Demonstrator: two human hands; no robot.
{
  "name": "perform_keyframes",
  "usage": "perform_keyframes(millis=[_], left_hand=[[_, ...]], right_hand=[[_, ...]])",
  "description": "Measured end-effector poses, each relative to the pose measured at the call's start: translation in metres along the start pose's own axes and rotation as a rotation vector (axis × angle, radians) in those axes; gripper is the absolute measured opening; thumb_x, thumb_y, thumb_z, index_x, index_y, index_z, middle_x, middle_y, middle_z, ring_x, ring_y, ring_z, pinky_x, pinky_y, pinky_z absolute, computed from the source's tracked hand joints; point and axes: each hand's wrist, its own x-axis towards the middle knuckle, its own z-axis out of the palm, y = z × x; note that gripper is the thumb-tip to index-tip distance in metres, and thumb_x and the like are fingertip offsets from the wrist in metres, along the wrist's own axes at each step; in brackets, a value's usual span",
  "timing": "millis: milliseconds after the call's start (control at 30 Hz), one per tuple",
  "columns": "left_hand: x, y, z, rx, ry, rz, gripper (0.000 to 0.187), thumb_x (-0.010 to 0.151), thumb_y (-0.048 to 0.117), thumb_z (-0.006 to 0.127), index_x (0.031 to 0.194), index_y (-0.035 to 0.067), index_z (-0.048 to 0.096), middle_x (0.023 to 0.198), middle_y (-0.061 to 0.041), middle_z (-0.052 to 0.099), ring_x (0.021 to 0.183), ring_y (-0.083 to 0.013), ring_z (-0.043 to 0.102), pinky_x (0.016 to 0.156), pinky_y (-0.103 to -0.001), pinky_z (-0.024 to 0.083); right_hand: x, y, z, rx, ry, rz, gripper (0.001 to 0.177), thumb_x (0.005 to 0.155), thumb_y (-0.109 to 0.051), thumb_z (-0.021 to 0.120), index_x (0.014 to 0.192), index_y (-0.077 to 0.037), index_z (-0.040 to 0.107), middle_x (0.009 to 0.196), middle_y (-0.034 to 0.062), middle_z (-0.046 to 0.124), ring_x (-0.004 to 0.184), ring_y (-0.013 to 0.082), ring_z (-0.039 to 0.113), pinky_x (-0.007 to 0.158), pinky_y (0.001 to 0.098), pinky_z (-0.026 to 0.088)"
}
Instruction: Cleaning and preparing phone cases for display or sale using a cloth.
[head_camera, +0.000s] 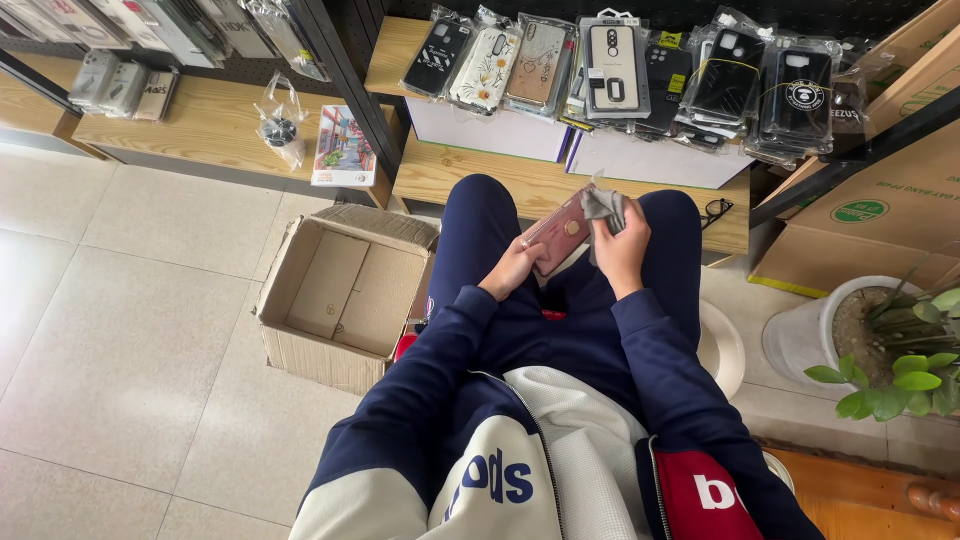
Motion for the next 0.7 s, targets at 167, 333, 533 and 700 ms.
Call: perform_keyframes(millis=[167, 333, 533, 700], left_hand=[[-0.009, -0.002, 0.003, -0.006, -0.001, 0.062, 0.032, 0.075, -0.004, 0.057, 0.104, 0.003, 0.068, 0.087, 0.001, 0.056, 0.078, -0.0110, 0.051, 0.070, -0.025, 0.047], [-0.006, -0.011, 0.001, 0.006, 0.008, 0.062, 0.030, 0.075, -0.003, 0.055, 0.101, 0.005, 0.066, 0.086, 0.000, 0.052, 0.080, -0.0113, 0.050, 0.069, -0.024, 0.043], [0.001, -0.014, -0.003, -0.069, 0.022, 0.061, 0.034, 0.073, 0.000, 0.057, 0.105, 0.009, 0.068, 0.080, 0.003, 0.054, 0.069, -0.0070, 0.047, 0.062, -0.022, 0.041], [0.015, -0.040, -0.011, -0.229, 0.223, -0.132, 0.051, 0.071, 0.006, 0.062, 0.122, 0.006, 0.067, 0.097, -0.006, 0.065, 0.071, -0.0163, 0.057, 0.063, -0.029, 0.054]], right_hand=[[-0.005, -0.004, 0.006, 0.092, -0.157, -0.015, 0.017, 0.079, -0.008, 0.081, 0.092, -0.008, 0.069, 0.083, 0.0121, 0.066, 0.085, 0.0392, 0.069, 0.073, 0.0436, 0.052], [-0.001, 0.003, 0.005, 0.063, -0.138, -0.006, 0.017, 0.079, -0.007, 0.078, 0.090, -0.005, 0.065, 0.081, 0.0162, 0.061, 0.083, 0.0428, 0.066, 0.071, 0.0469, 0.050], [-0.001, -0.003, 0.002, 0.072, -0.155, 0.009, 0.018, 0.079, -0.007, 0.079, 0.087, -0.003, 0.062, 0.079, 0.0158, 0.061, 0.081, 0.0406, 0.067, 0.070, 0.0424, 0.050], [0.003, -0.013, -0.004, 0.067, -0.131, 0.023, 0.018, 0.080, -0.005, 0.078, 0.086, -0.003, 0.061, 0.079, 0.0162, 0.059, 0.078, 0.0378, 0.066, 0.068, 0.0408, 0.049]])
